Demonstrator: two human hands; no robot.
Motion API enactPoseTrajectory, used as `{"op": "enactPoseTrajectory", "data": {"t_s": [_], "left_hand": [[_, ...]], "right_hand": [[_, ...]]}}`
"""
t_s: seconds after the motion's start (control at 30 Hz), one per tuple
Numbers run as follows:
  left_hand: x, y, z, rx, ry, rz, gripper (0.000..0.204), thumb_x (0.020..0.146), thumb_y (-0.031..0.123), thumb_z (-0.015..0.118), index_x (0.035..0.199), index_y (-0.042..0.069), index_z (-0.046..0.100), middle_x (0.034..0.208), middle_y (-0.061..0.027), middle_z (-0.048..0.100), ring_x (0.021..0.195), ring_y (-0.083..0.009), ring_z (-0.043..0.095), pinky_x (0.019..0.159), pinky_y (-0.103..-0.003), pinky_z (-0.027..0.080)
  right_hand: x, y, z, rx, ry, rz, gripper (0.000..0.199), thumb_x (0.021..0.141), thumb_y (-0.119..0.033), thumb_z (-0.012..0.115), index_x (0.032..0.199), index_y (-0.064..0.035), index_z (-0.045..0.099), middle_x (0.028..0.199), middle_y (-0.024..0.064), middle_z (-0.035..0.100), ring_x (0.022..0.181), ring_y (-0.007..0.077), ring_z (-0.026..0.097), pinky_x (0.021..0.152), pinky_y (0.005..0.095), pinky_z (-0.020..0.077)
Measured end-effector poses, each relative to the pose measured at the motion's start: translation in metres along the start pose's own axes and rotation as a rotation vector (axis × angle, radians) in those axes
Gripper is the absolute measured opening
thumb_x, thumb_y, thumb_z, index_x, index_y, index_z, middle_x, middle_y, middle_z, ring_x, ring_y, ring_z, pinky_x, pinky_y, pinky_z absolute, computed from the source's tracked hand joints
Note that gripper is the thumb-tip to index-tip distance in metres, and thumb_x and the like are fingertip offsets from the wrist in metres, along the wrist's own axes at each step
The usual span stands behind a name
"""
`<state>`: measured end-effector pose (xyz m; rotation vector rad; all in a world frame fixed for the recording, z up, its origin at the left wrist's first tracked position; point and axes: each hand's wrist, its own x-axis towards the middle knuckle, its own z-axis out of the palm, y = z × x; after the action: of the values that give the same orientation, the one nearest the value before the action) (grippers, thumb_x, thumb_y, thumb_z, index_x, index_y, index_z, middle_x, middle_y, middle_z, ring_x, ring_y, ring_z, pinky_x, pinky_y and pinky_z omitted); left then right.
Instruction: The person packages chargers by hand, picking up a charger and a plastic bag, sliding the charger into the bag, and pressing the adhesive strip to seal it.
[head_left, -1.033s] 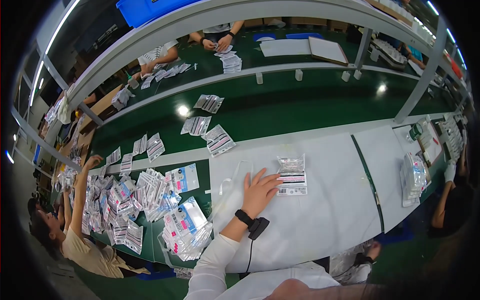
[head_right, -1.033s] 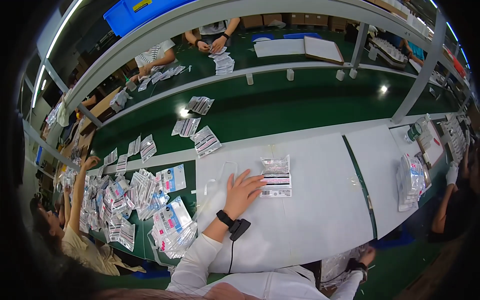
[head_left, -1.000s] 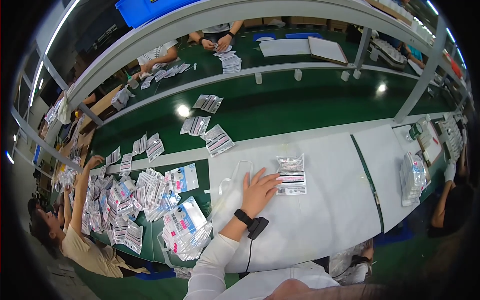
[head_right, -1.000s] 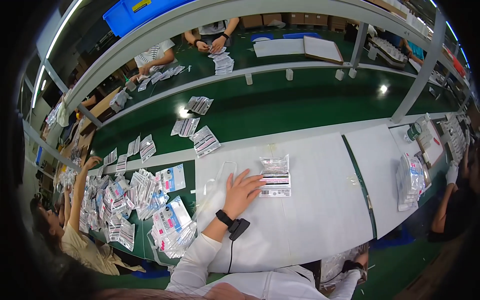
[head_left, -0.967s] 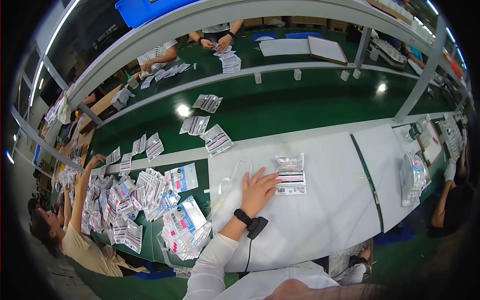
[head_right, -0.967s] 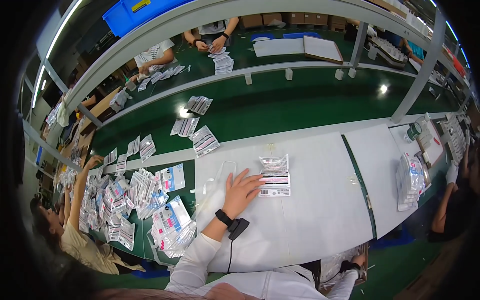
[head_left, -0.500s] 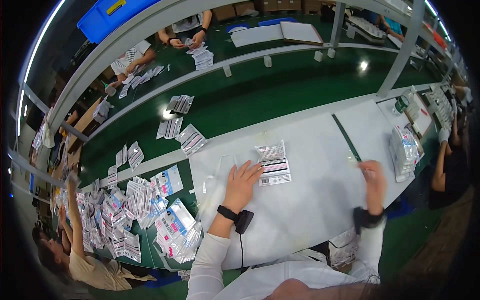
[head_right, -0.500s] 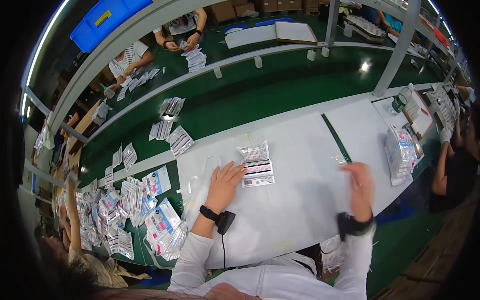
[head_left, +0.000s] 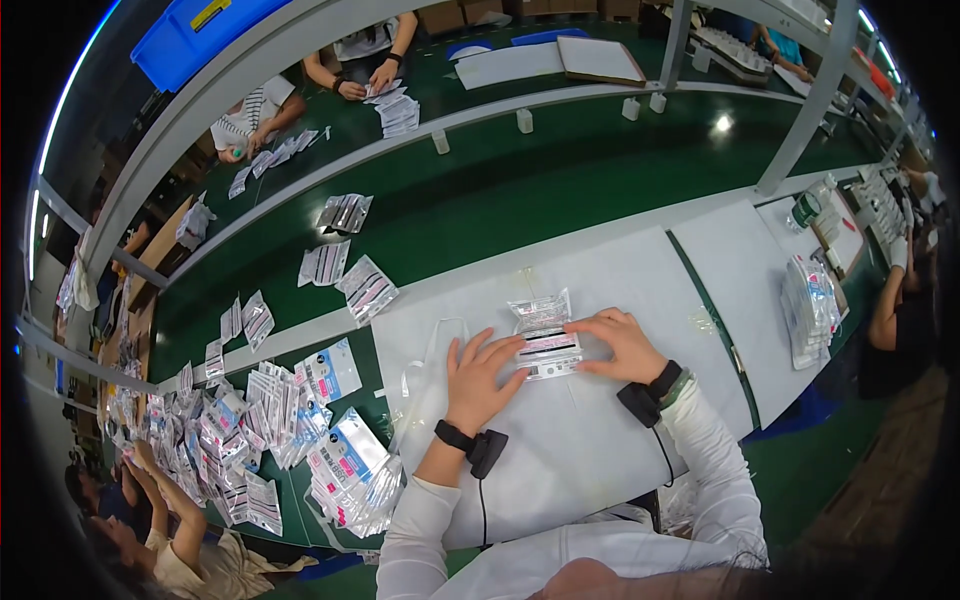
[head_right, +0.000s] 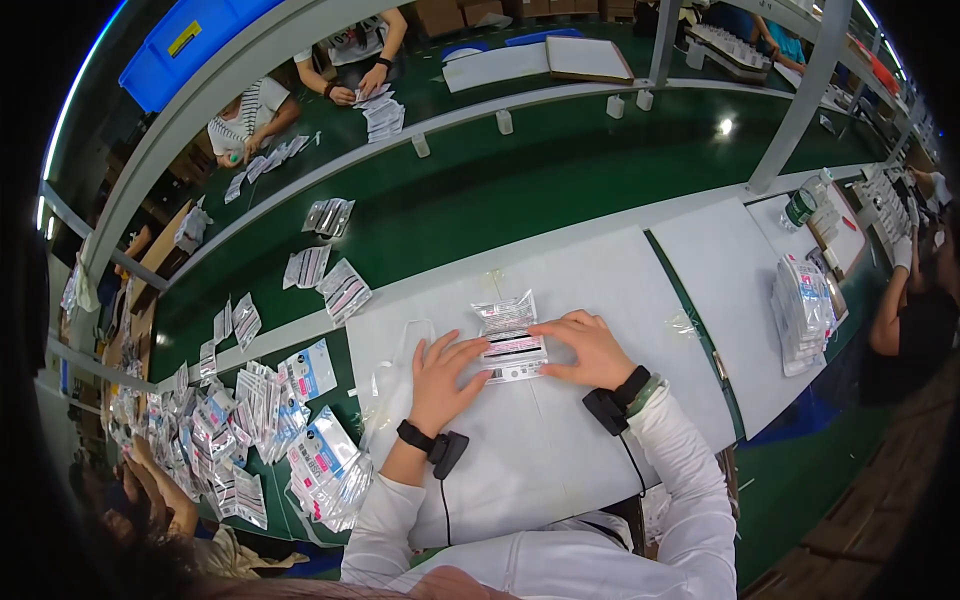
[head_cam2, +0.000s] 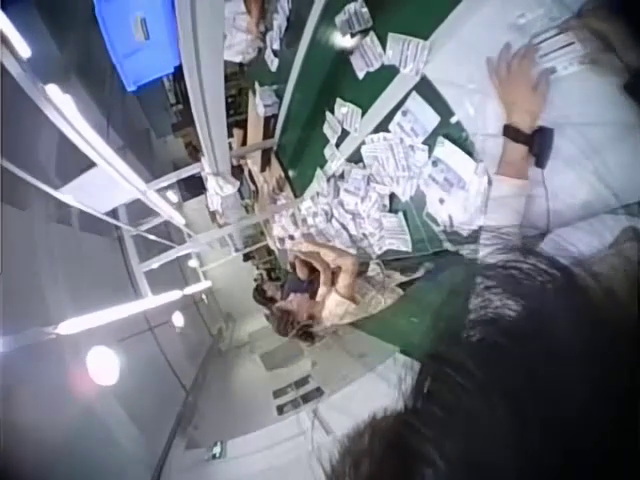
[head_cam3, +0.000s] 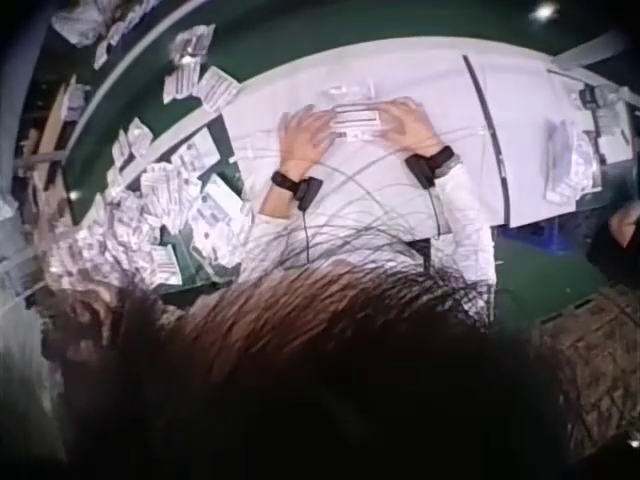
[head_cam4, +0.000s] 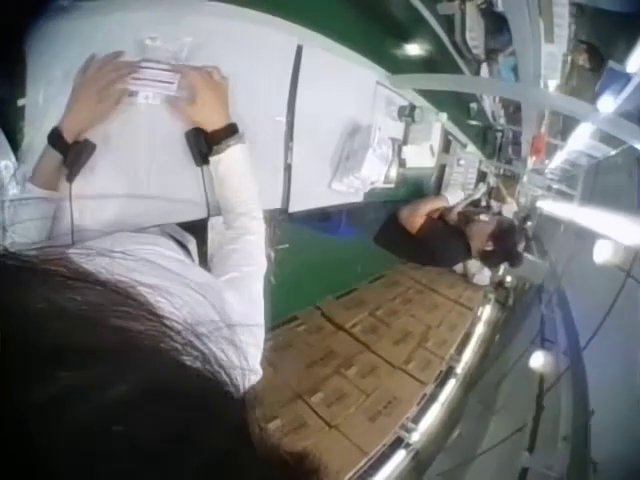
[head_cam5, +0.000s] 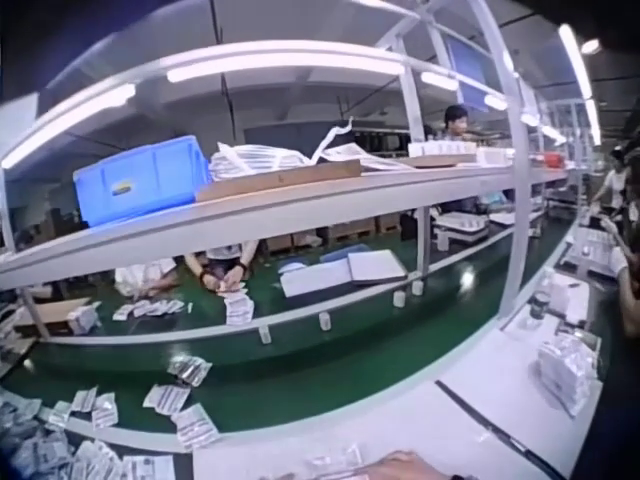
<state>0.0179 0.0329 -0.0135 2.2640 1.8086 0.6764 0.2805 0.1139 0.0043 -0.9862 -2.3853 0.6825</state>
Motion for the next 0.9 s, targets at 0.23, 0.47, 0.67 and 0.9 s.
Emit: {"op": "enactPoseTrajectory", "data": {"t_s": [0.23,0.47,0.67,0.9], "left_hand": [[0.005,0.009,0.005,0.073,0.113,-0.043,0.045,0.085,0.031,0.068,0.129,0.028,0.061,0.124,0.0059,0.061,0.127,-0.0195,0.048,0.113,-0.051,0.022],[0.005,0.009,0.007,0.062,0.135,0.004,0.033,0.085,0.030,0.069,0.118,0.028,0.068,0.125,0.0035,0.059,0.124,-0.0199,0.050,0.110,-0.051,0.027],[-0.002,0.008,-0.001,0.123,0.179,-0.010,0.028,0.085,0.021,0.069,0.113,0.024,0.070,0.132,-0.0005,0.056,0.121,-0.0231,0.053,0.107,-0.048,0.032],[-0.034,-0.002,-0.098,0.061,0.288,-0.142,0.022,0.085,0.016,0.068,0.107,0.017,0.071,0.118,-0.0048,0.066,0.108,-0.0278,0.062,0.092,-0.040,0.047]], "right_hand": [[0.002,0.006,0.013,-0.030,0.097,0.045,0.043,0.077,-0.022,0.075,0.119,-0.0200,0.067,0.115,-0.0025,0.066,0.104,0.0218,0.056,0.093,0.0375,0.0390],[0.000,0.002,0.012,0.014,0.146,0.010,0.026,0.079,-0.007,0.070,0.102,-0.0175,0.075,0.114,0.0011,0.063,0.101,0.0221,0.058,0.086,0.0348,0.0471],[-0.010,0.021,0.016,-0.063,0.242,0.055,0.027,0.078,0.000,0.067,0.099,-0.0148,0.075,0.117,0.0041,0.061,0.101,0.0246,0.058,0.080,0.0335,0.0519],[0.033,0.007,-0.001,-0.009,0.264,-0.061,0.053,0.077,-0.004,0.069,0.128,-0.0114,0.059,0.120,0.0088,0.061,0.110,0.0307,0.057,0.097,0.0384,0.0458]]}}
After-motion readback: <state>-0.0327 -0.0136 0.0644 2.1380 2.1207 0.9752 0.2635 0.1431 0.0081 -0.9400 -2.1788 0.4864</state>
